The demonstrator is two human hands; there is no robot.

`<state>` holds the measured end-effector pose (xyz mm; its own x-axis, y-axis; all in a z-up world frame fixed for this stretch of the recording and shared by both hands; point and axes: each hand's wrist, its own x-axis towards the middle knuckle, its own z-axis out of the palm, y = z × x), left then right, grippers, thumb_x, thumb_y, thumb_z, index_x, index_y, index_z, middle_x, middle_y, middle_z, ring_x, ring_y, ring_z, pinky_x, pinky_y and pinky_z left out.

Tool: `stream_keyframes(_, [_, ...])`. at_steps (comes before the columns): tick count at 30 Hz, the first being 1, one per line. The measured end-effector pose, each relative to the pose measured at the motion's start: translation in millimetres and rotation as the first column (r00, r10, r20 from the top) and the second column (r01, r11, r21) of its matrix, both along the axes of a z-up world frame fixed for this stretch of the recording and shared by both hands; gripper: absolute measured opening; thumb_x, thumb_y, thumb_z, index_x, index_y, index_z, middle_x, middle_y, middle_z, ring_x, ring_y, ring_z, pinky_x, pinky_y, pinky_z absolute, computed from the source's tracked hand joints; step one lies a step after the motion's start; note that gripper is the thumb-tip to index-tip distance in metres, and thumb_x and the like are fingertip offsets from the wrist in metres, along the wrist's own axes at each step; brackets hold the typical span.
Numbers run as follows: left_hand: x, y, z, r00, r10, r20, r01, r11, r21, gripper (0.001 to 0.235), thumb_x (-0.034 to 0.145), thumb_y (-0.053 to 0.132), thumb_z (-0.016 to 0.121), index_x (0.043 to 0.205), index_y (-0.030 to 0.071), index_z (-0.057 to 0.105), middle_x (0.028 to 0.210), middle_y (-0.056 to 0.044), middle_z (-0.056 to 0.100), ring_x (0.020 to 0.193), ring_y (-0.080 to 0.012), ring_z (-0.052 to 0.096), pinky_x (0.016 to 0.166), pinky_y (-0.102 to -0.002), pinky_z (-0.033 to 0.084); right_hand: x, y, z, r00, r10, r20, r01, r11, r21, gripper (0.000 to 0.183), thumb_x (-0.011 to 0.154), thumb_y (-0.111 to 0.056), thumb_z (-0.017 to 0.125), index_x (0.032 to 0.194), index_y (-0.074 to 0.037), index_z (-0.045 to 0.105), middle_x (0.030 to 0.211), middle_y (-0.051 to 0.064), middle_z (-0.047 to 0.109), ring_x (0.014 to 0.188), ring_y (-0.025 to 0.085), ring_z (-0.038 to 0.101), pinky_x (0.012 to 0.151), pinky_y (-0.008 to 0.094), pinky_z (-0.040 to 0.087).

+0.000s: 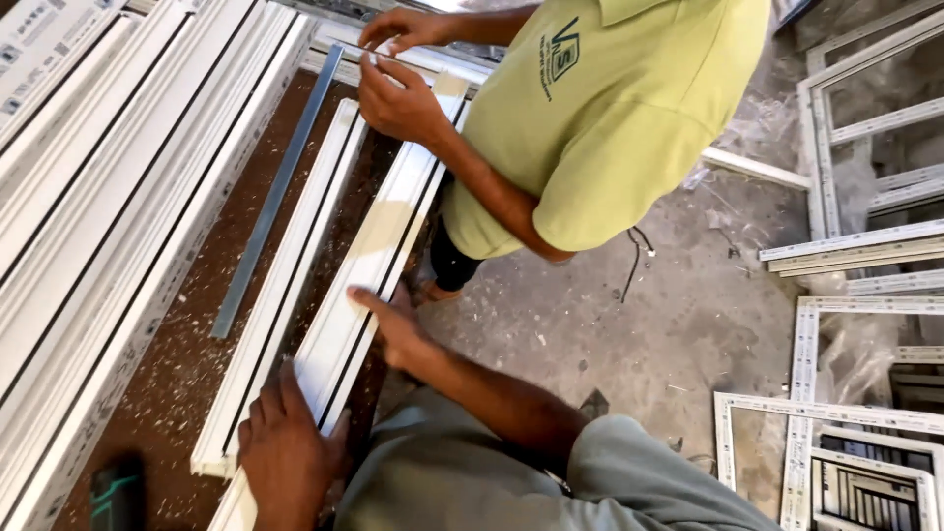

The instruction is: The person assembles uPVC window frame components using a power drill and screws in a fabrication workshop.

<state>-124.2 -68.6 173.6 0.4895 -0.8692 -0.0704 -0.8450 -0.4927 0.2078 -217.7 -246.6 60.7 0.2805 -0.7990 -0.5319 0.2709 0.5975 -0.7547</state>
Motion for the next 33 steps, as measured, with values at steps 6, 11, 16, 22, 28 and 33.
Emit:
stream_keyframes(6, [-5.0,58.8,23.3,0.993,-0.025,0.119,-0.004,0.971,0.240,0.125,0.056,0.063,0.085,0.158,0.016,0.031,0.135,-0.012,0.055,0.117,-0.0310,0.061,0.094,-0.046,0.052,-20.4,-64.8,-21.6,0.998,0.024,0.054,-0.032,0.987,0.158,0.049,0.078,-0.027,0.083,0.119,-0.007,0.065,0.108,0.009,0.073,0.094,0.022,0.073,0.082,0.040,0.063])
stream_keyframes(11, [9.0,97.3,-5.1,0.997,-0.040,0.063,0.002,0.860,0.510,0.133,0.056,0.066,0.086,0.164,0.021,0.022,0.135,-0.009,0.054,0.119,-0.0271,0.061,0.101,-0.046,0.051,-39.2,-78.7,-21.2,0.993,0.038,0.108,-0.035,0.999,-0.031,0.056,0.083,-0.026,0.083,0.128,-0.003,0.060,0.105,0.010,0.069,0.090,0.023,0.070,0.074,0.040,0.061])
stream_keyframes(16, [7.8,94.6,-30.4,0.999,-0.027,-0.040,0.040,0.930,0.365,0.134,0.051,0.055,0.090,0.163,0.019,0.026,0.132,-0.012,0.056,0.116,-0.0317,0.061,0.099,-0.049,0.051,-49.6,-85.7,-5.8,0.996,0.040,0.079,-0.035,0.998,-0.061,0.065,0.081,-0.027,0.080,0.137,-0.008,0.052,0.111,0.009,0.069,0.096,0.022,0.070,0.075,0.039,0.063])
stream_keyframes(22, [-15.4,25.9,-4.3,0.999,-0.031,0.026,0.031,0.999,-0.015,0.120,0.054,0.045,0.086,0.157,0.013,0.036,0.122,-0.017,0.062,0.108,-0.0373,0.063,0.095,-0.053,0.051,-41.0,-29.4,101.5,0.933,-0.119,-0.338,-0.178,0.666,-0.724,0.088,0.094,-0.029,0.072,0.160,-0.009,0.017,0.144,0.024,0.049,0.127,0.035,0.056,0.100,0.048,0.051])
stream_keyframes(28, [-29.2,-57.9,-41.9,0.974,-0.176,0.145,0.190,0.978,-0.086,0.089,0.083,0.028,0.082,0.158,0.009,0.038,0.124,-0.019,0.058,0.109,-0.0367,0.058,0.096,-0.047,0.048,-83.7,64.0,164.6,0.920,0.087,-0.382,-0.373,0.492,-0.787,0.072,0.099,-0.025,0.070,0.156,-0.008,0.028,0.143,0.020,0.054,0.129,0.033,0.058,0.104,0.047,0.051])
stream_keyframes(33, [-38.2,-112.9,-21.6,0.949,-0.231,0.216,0.299,0.878,-0.373,0.073,0.092,0.009,0.070,0.156,-0.003,0.038,0.145,-0.032,0.048,0.136,-0.0462,0.049,0.117,-0.063,0.034,-99.1,84.7,206.5,0.859,0.259,-0.441,-0.501,0.252,-0.828,0.059,0.103,-0.021,0.068,0.152,-0.008,0.038,0.142,0.017,0.058,0.130,0.031,0.060,0.108,0.046,0.052])
